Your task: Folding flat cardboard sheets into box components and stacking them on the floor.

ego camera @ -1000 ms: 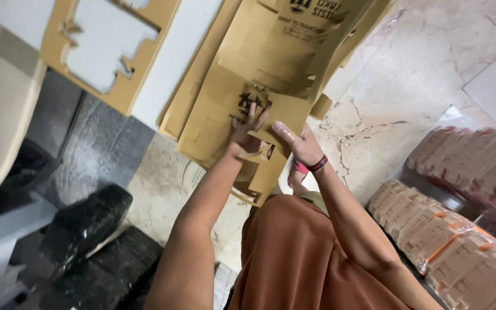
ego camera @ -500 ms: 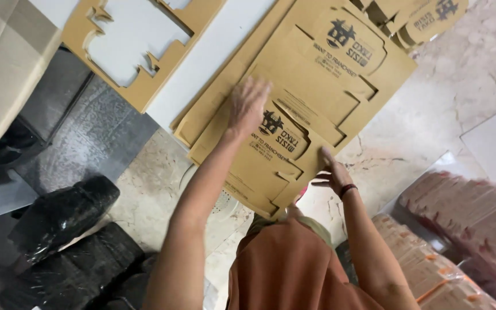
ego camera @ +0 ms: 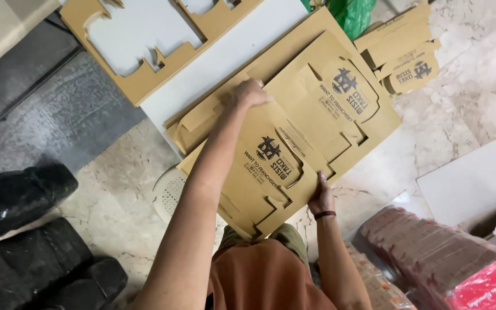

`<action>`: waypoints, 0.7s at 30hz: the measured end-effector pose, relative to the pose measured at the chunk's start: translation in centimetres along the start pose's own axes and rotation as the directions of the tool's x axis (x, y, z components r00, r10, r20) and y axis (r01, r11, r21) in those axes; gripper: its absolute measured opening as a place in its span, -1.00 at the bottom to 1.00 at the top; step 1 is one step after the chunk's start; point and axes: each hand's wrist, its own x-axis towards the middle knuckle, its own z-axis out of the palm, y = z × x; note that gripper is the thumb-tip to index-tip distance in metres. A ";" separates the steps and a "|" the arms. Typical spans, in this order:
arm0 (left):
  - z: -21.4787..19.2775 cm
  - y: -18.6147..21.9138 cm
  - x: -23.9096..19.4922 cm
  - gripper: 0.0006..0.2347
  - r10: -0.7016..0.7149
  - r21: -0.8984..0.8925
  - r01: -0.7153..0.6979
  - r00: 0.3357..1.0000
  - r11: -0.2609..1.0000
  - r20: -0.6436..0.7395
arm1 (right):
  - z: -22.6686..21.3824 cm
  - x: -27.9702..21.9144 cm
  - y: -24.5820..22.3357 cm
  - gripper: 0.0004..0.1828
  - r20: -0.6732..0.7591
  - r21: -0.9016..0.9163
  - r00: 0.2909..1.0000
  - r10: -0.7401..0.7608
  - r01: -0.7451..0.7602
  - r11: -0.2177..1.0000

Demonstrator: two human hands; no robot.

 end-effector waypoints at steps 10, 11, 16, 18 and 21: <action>-1.7 5.4 -6.8 -0.48 0.058 -0.152 0.018 0.875 0.988 0.480 | -1.0 -3.9 -2.0 -0.62 0.197 0.153 0.972 0.132 -0.163 0.975; -2.3 7.3 -10.1 -0.55 0.074 0.040 -0.109 0.862 0.993 0.501 | -2.5 -3.5 -1.9 -0.55 0.308 0.147 0.938 0.157 -0.210 0.967; -2.1 12.3 -19.2 -0.74 0.179 0.071 -0.250 0.837 0.966 0.517 | -4.6 -7.9 -5.9 -0.71 0.581 0.060 0.810 0.078 -0.138 0.989; -0.7 13.8 -22.0 -0.76 0.232 0.094 -0.326 0.820 0.941 0.523 | -5.5 -9.3 -7.5 -0.82 0.620 0.071 0.784 0.033 -0.098 0.993; 2.3 13.9 -24.0 -0.61 0.490 -0.143 -0.478 0.757 0.866 0.432 | -6.6 -11.5 -9.6 -0.54 0.347 -0.016 0.936 0.054 -0.052 0.999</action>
